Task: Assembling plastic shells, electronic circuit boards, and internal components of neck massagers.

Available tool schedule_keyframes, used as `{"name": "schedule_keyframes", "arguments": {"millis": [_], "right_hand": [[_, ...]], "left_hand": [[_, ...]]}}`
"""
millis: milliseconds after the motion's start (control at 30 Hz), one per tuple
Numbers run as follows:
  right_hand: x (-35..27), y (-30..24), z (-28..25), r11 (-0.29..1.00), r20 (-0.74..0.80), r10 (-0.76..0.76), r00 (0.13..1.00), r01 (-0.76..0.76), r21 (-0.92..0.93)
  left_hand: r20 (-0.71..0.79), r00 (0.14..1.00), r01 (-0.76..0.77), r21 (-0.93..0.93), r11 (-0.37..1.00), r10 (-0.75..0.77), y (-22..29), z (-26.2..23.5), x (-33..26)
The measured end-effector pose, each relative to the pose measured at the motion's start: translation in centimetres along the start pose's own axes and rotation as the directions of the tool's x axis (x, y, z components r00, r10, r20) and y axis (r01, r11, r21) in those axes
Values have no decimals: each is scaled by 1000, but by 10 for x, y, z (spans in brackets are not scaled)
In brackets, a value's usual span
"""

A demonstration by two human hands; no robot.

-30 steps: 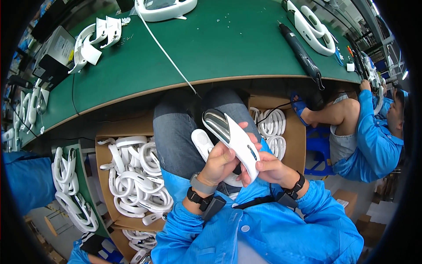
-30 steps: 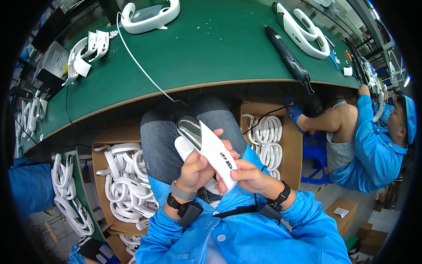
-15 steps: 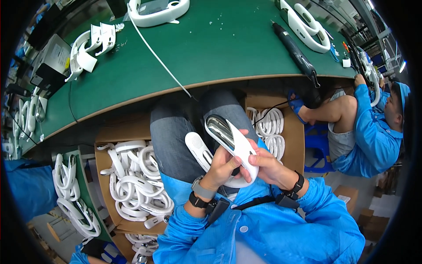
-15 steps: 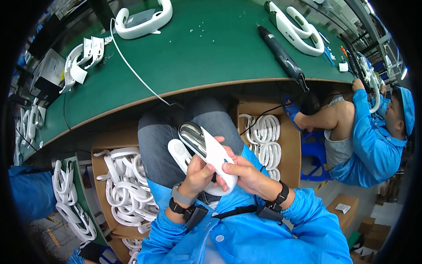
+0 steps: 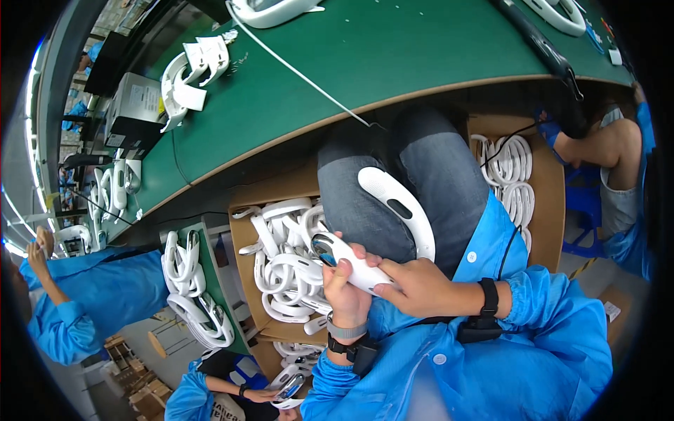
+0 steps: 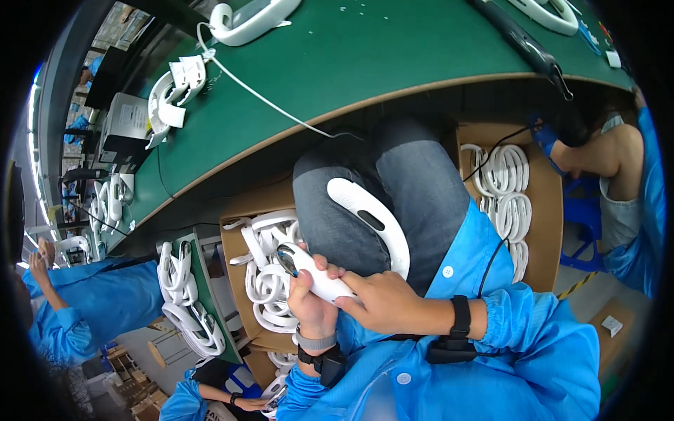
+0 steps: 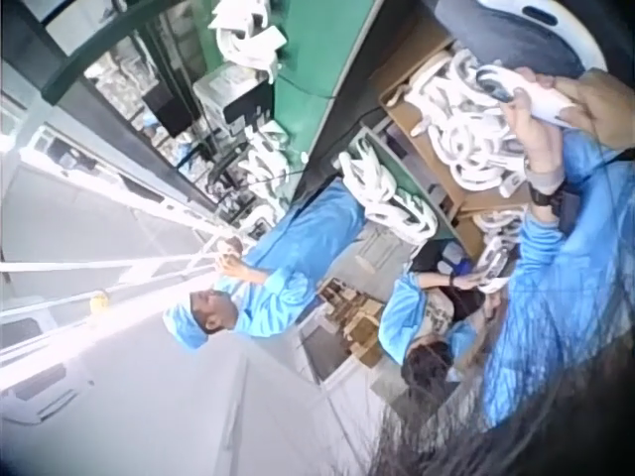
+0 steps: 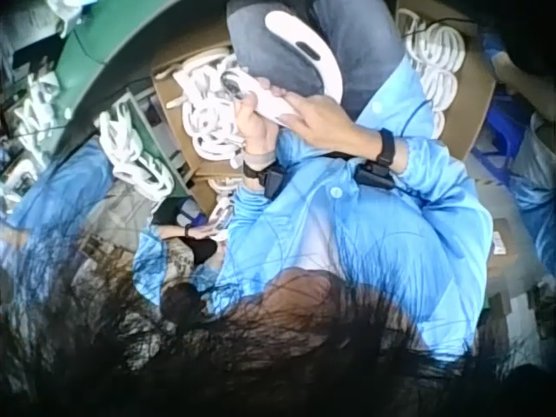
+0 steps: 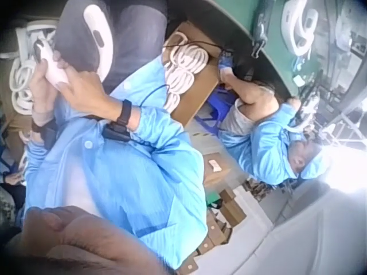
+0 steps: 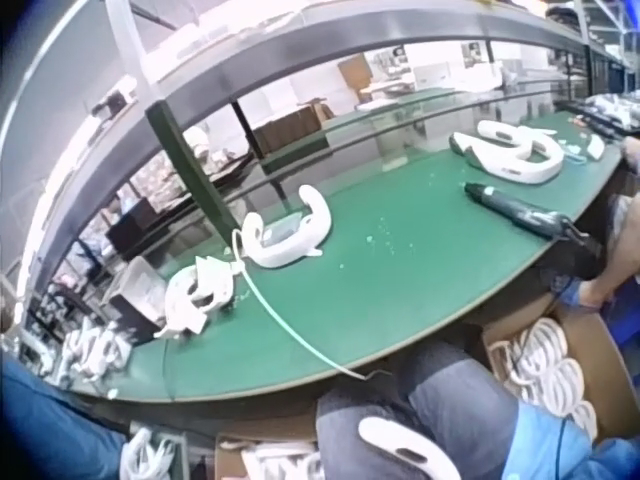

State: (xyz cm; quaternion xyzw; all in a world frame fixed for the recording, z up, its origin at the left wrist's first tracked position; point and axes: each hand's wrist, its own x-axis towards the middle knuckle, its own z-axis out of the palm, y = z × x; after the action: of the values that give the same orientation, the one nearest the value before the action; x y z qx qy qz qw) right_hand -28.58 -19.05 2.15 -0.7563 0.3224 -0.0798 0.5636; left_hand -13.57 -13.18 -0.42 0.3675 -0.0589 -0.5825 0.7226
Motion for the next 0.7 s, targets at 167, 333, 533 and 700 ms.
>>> {"name": "schedule_keyframes", "arguments": {"millis": [167, 333, 533, 700], "right_hand": [[13, 5, 2, 999, 151, 35, 988, -29, -40], [12, 31, 1, 988, 277, -125, 953, 94, 125], [6, 12, 17, 984, 205, -61, 977, 94, -153], [12, 16, 16, 973, 203, -135, 970, 169, -159]], "left_hand": [[39, 999, 26, -139, 990, -21, 2, -35, 3], [-74, 995, 72, 8, 997, -71, 15, -21, 5], [-39, 999, 32, 60, 998, -29, 13, -28, 8], [-27, 998, 55, -51, 997, -57, 13, -41, 12]]}}
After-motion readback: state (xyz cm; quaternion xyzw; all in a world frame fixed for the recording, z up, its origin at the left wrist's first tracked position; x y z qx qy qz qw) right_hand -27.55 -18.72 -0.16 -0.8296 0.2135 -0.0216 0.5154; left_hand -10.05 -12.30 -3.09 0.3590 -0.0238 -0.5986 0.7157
